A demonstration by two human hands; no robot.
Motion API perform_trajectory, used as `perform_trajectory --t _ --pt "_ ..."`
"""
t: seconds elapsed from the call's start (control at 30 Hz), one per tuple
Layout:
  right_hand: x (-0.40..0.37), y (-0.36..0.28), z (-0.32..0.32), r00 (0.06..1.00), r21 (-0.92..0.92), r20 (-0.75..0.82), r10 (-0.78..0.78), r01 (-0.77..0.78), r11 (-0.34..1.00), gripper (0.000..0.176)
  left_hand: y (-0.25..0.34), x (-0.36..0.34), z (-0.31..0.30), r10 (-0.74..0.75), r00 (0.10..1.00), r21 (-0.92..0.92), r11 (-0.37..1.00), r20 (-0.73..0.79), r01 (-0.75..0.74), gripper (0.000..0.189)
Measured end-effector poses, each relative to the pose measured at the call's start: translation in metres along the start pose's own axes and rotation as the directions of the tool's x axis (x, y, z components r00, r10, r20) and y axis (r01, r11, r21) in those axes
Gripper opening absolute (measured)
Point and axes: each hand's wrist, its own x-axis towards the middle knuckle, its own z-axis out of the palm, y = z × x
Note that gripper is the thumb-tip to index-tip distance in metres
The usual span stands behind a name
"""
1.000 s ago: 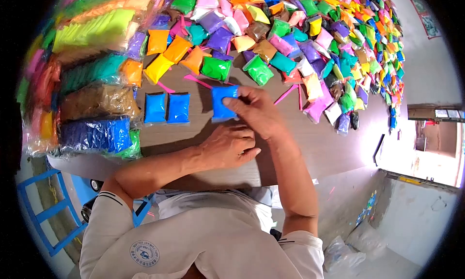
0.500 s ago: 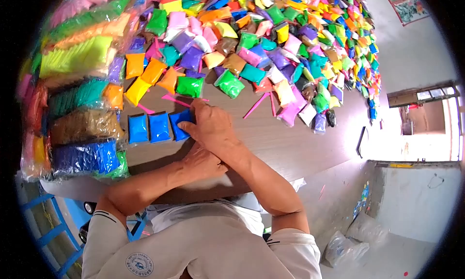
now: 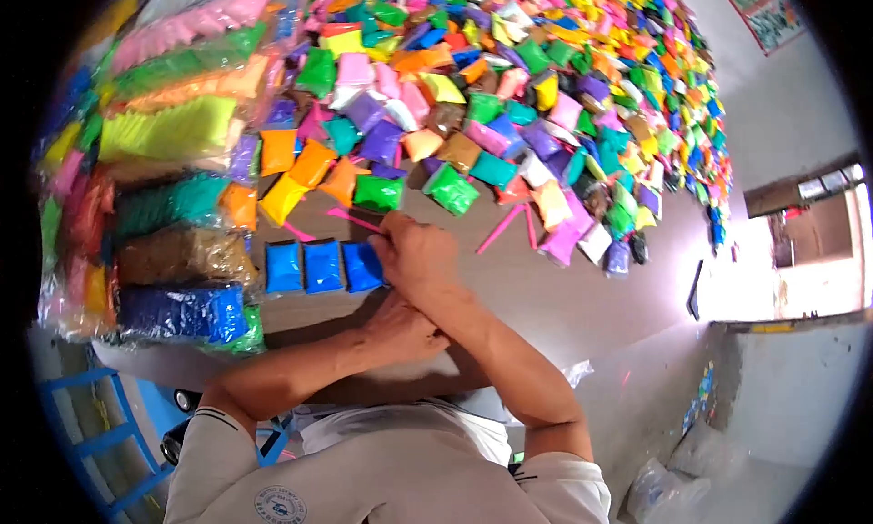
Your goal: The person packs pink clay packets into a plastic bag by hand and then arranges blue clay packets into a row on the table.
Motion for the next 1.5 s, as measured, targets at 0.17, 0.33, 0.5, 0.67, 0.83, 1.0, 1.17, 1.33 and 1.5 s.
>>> perform_trajectory --t 0.17,0.33,0.5,0.67,0.83,1.0,1.17,1.33,1.5 --pt "0.035 -0.013 -0.008 0.972 0.212 -0.128 -0.199 0.223 0.951 0.011 0.000 -0.001 0.004 0.037 0.999 0.044 0.998 -0.017 -0.036 0.021" --pt "0.105 -0.038 0.017 0.914 0.236 -0.084 -0.397 0.405 0.883 0.020 -0.008 0.000 0.006 0.080 0.995 -0.020 0.997 0.055 -0.080 0.021" --pt "0.151 -0.063 0.063 0.948 -0.068 0.149 -0.281 0.294 0.954 0.029 -0.010 0.001 0.016 0.118 0.993 -0.044 0.992 0.023 -0.117 0.030" --pt "0.159 -0.078 0.074 0.979 -0.140 0.072 -0.191 0.199 0.970 0.041 -0.018 -0.003 0.032 0.184 0.975 -0.080 0.977 -0.126 -0.195 0.047" --pt "0.165 -0.079 0.082 0.990 -0.161 0.030 -0.135 0.138 0.977 0.041 -0.013 -0.005 0.022 0.161 0.984 0.072 0.985 -0.071 -0.156 0.048" --pt "0.165 -0.075 0.067 0.988 0.285 0.151 -0.029 -0.016 0.958 0.036 -0.018 -0.005 0.034 0.129 0.992 0.118 0.985 0.005 -0.129 0.042" --pt "0.164 -0.056 0.033 0.876 0.726 0.480 0.055 -0.431 0.535 0.021 -0.007 0.000 0.011 0.079 0.996 0.050 0.995 0.046 -0.082 0.025" --pt "0.155 -0.029 0.014 0.815 0.785 0.579 -0.015 -0.553 0.279 0.020 -0.003 0.002 0.007 0.119 0.986 -0.028 0.992 -0.120 -0.123 0.019" --pt "0.101 0.002 -0.021 0.816 0.811 0.577 -0.027 -0.568 0.138 0.027 -0.015 0.001 0.015 0.149 0.981 -0.011 0.988 -0.124 -0.152 0.020"
